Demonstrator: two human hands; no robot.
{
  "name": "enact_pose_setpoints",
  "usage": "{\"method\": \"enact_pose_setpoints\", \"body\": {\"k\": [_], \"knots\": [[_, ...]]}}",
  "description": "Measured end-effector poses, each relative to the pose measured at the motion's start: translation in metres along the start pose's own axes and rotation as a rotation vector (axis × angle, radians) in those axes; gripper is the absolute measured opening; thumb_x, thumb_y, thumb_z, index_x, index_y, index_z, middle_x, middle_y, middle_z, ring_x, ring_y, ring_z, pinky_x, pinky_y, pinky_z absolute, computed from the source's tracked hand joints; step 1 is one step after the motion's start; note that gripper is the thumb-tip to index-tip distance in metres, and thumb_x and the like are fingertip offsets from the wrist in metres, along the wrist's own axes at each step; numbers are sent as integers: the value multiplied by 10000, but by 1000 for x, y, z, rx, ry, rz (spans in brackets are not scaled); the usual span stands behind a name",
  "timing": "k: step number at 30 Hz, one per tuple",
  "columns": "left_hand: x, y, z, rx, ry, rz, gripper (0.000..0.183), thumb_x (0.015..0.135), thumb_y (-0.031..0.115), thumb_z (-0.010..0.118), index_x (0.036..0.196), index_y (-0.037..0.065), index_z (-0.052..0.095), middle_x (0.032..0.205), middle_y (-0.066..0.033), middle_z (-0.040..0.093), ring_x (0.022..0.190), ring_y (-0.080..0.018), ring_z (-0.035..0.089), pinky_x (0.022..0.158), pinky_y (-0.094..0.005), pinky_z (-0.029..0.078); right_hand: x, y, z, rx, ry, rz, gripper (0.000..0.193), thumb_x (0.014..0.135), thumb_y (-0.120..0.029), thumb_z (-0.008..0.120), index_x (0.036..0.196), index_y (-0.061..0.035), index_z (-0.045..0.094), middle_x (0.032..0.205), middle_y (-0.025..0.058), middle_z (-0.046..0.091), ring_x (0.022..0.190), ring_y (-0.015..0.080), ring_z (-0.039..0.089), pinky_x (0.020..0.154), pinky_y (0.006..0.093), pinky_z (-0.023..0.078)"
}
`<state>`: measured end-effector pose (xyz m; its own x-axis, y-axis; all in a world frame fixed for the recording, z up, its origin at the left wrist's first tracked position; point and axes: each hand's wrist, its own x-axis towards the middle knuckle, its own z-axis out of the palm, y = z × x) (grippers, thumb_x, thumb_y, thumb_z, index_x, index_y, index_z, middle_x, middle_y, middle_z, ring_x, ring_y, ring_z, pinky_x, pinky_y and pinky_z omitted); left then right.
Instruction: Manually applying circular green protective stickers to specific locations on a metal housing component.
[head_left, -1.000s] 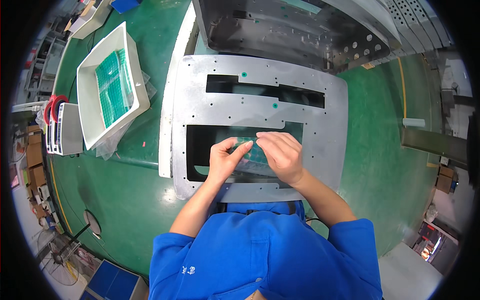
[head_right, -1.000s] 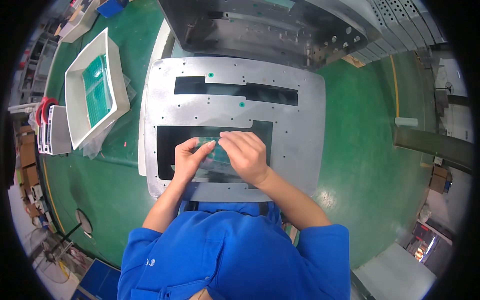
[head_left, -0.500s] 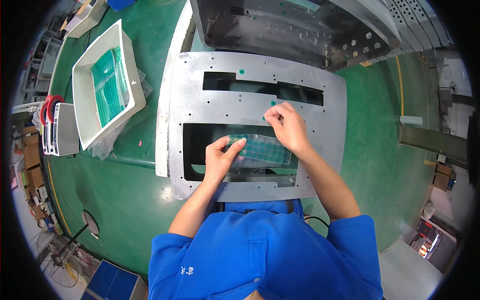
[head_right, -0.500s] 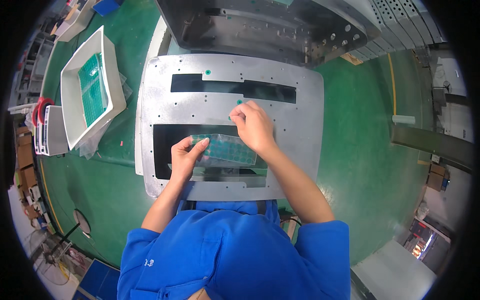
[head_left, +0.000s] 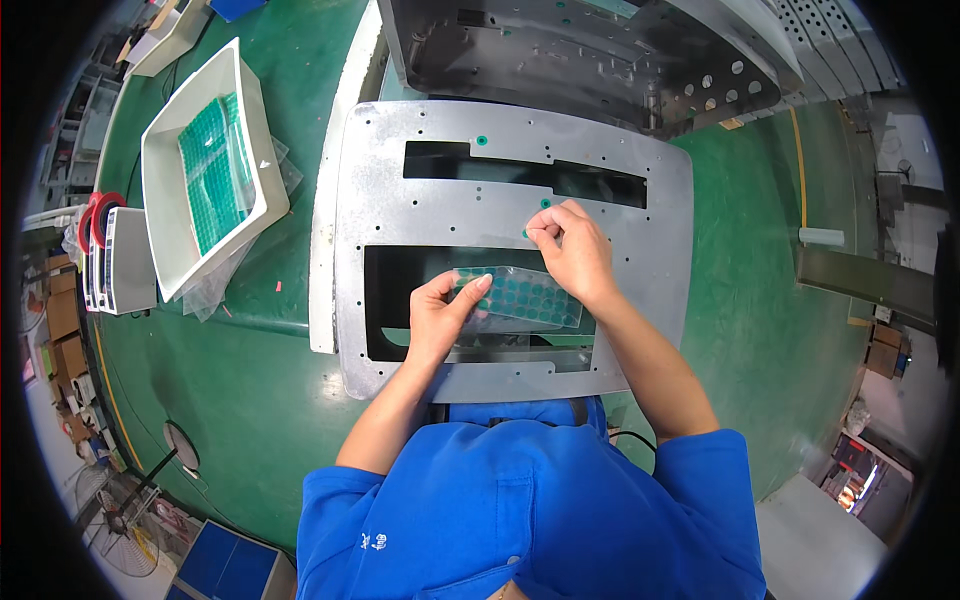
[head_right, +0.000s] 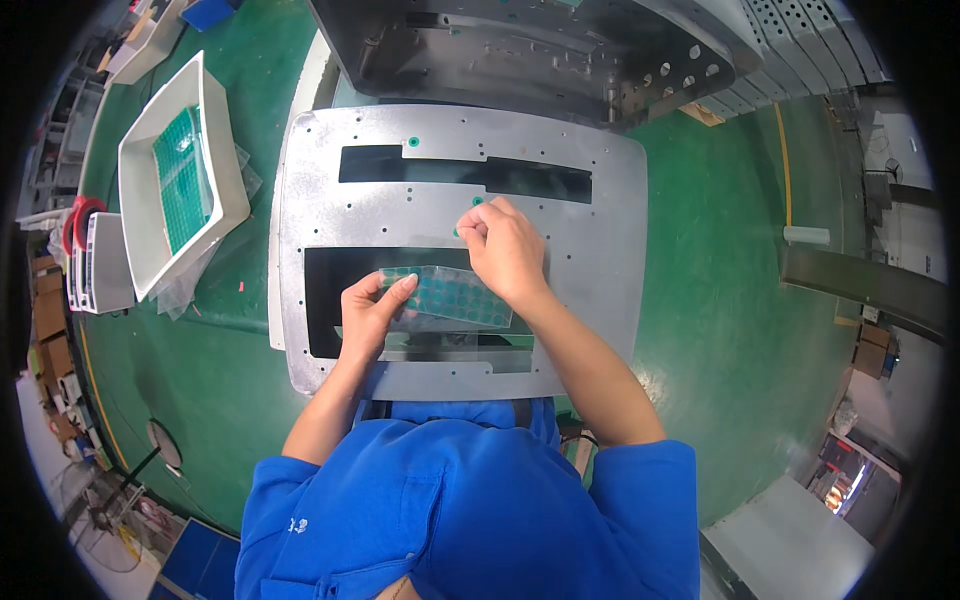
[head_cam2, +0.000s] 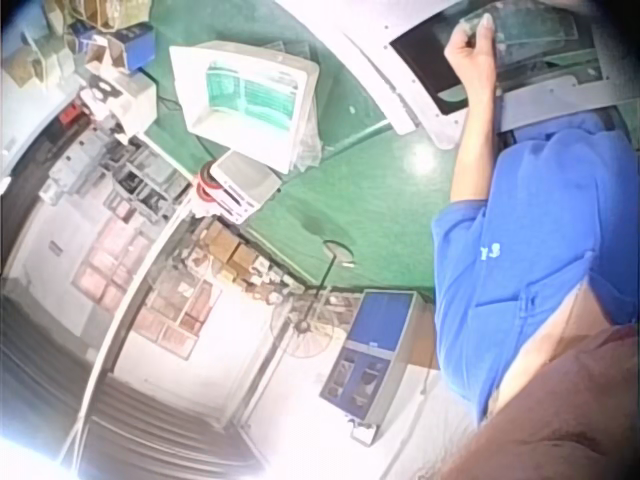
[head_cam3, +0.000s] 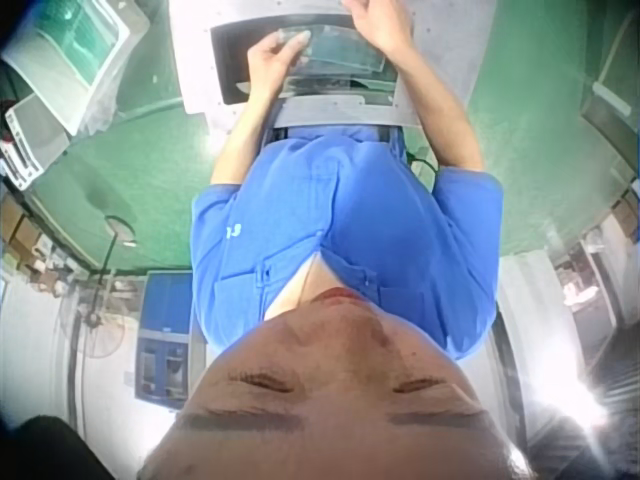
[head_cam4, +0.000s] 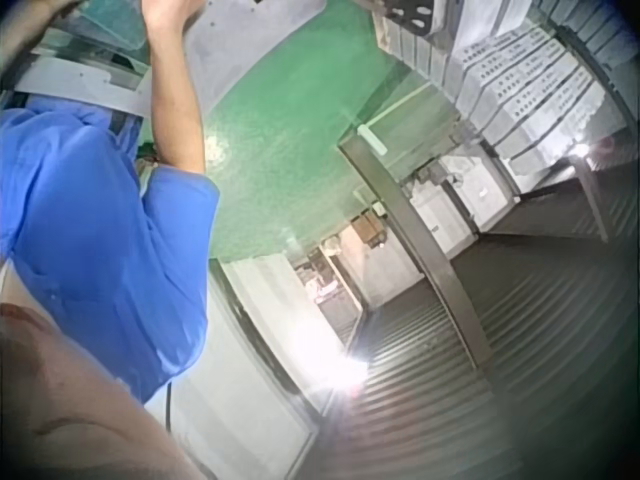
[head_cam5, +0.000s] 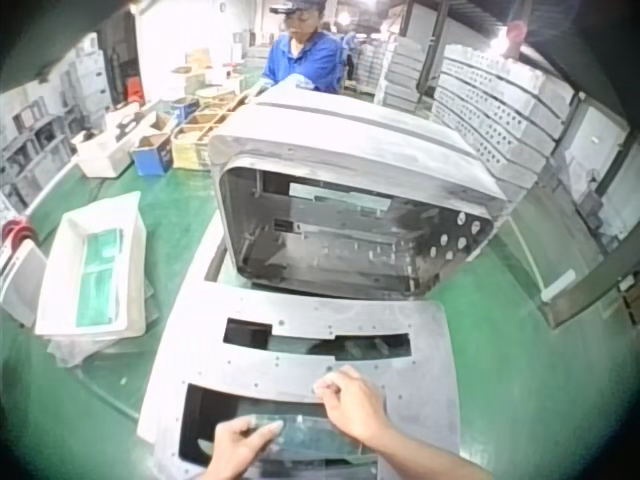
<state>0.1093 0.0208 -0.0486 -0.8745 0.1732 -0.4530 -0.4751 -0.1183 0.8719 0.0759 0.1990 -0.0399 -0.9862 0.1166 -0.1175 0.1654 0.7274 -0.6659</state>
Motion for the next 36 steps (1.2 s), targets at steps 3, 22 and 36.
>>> {"method": "enact_pose_setpoints", "body": {"k": [3, 22, 36], "knots": [[1, -3, 0, -15, 10, 11, 165, 757, 180, 653, 760, 19, 617, 627, -18, 584, 508, -48, 498, 454, -169, 362, -1, -1, 0, 28, 14, -16, 44, 710, -110, 609, 718, -74, 585, 695, 13, 511, 594, 130, 490, 562, 264, 395], [-27, 10, 12, 43, -125, 181, 123, 773, 110, 626, 826, -1, 627, 671, -1, 574, 582, -36, 475, 514, -175, 379, -55, -15, -36, 617, -373, -48, 84, 741, -46, 617, 820, -16, 610, 772, 34, 593, 680, 79, 531, 616, 215, 425], [-17, -2, 42, 140, -192, 183, 89, 777, 76, 617, 807, -7, 630, 660, -6, 572, 566, -39, 489, 486, -179, 393, -90, 0, -34, 173, 284, -338, 52, 718, 1, 592, 757, -28, 574, 830, 50, 595, 786, 142, 558, 681, 263, 427]]}}
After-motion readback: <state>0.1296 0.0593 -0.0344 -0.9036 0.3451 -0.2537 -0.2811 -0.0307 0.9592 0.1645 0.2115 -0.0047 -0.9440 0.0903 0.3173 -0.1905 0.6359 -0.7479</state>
